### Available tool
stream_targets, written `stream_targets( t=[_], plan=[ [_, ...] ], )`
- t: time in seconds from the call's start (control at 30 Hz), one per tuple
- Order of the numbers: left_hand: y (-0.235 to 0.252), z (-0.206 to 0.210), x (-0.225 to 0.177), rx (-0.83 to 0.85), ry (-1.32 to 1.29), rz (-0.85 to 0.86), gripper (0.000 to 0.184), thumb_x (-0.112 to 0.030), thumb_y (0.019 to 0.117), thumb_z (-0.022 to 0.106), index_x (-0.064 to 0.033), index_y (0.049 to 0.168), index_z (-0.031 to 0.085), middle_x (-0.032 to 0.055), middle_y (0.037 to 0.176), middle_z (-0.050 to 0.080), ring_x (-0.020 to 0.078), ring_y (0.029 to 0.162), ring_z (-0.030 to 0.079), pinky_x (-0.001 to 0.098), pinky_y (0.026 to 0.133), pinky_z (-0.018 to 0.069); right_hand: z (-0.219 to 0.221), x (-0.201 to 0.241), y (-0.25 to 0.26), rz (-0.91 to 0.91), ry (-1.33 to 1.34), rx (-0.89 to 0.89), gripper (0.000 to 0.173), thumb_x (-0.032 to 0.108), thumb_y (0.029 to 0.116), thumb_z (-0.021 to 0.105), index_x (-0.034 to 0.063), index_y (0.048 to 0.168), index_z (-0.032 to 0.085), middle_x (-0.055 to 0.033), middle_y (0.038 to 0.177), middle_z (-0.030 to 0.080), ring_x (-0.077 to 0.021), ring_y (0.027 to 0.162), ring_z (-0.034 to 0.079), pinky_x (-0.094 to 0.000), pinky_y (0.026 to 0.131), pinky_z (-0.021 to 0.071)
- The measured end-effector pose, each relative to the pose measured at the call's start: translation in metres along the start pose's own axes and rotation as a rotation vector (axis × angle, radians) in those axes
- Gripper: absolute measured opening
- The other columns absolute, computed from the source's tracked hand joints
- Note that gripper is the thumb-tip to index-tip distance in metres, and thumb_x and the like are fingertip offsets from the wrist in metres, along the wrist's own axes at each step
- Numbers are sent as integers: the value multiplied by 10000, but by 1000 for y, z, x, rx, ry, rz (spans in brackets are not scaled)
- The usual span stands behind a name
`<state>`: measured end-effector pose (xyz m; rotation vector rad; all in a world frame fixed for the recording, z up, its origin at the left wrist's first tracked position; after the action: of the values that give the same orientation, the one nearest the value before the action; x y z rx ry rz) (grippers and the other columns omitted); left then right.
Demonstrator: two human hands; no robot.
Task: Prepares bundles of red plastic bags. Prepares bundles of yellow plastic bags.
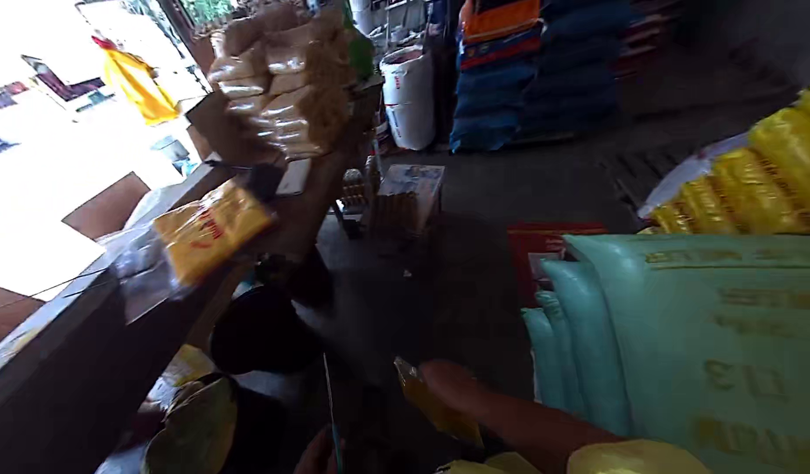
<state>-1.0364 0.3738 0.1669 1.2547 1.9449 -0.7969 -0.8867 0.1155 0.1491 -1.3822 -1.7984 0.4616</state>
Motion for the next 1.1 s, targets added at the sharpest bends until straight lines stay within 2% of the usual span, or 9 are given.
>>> stream_targets(
  t=[0.13,0.27,0.37,0.47,0.6,0.77,0.87,1.0,1.1],
  plan=[
    [77,87,-91,119,78,153,348,-160,952,721,-18,1269,695,131,1121,747,193,981,733,394,918,598,-33,-103,-11,48,31,2,306,177,1056,504,5,1254,661,-277,1269,651,-473,1210,614,-675,989,484],
    [145,159,-165,453,157,105,422,-196,1010,645,-53,1404,598,138,1124,733,194,945,725,384,891,591,-76,-169,-15,124,197,-124,332,237,1074,488,25,1249,673,-243,1275,661,-428,1237,610,-627,1034,468],
    [208,217,-178,673,262,21,398,-205,1051,558,-71,1425,582,160,1161,716,244,989,710,435,927,563,-101,-211,-4,181,370,-223,334,253,1081,488,4,1227,655,-237,1201,675,-395,1178,637,-582,1021,481],
    [280,276,-167,737,327,-57,402,-264,1069,534,-62,1413,588,188,1238,683,290,1084,688,475,987,537,-115,-243,19,215,510,-293,348,274,1084,498,-30,1174,641,-243,1103,672,-382,1082,652,-560,972,492],
    [393,340,-177,682,417,-46,397,-272,1088,486,-24,1369,615,236,1269,663,372,1189,637,554,1045,476,-141,-269,57,283,597,-334,346,272,1071,531,-35,1182,647,-249,1110,674,-392,1077,652,-580,972,491],
    [548,398,-216,543,464,70,423,-295,1101,433,13,1326,614,288,1226,660,453,1175,630,644,1012,472,-186,-276,105,388,684,-319,344,263,1058,552,-38,1193,651,-253,1093,680,-397,1064,656,-589,959,493],
    [612,416,-254,483,469,143,446,-263,1096,451,24,1427,536,318,1405,537,464,1302,544,601,1090,442,-225,-270,131,395,719,-317,308,249,1047,567,-21,1165,659,-229,1050,688,-372,1018,668,-581,924,508],
    [643,446,-279,633,488,249,413,-230,1064,531,-1,1405,575,289,1397,564,427,1292,571,580,1098,454,-283,-272,165,314,696,-300,292,248,1048,565,-10,1151,656,-210,1009,683,-347,967,668,-560,894,520],
    [611,449,-290,985,361,324,407,-54,989,602,-56,1396,605,189,1358,633,335,1254,616,545,1075,486,-328,-276,190,155,651,-257,315,282,1047,563,-7,1135,652,-192,967,670,-328,911,658,-541,858,524]
  ],
)
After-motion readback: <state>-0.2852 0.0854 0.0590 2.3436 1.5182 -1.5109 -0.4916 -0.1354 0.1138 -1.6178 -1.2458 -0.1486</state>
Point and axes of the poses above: each hand's wrist, its own y-axis towards the middle knuckle, its own z-axis out of the palm, x = y × z, the point moved 1 cm from there along y, towards the middle knuckle
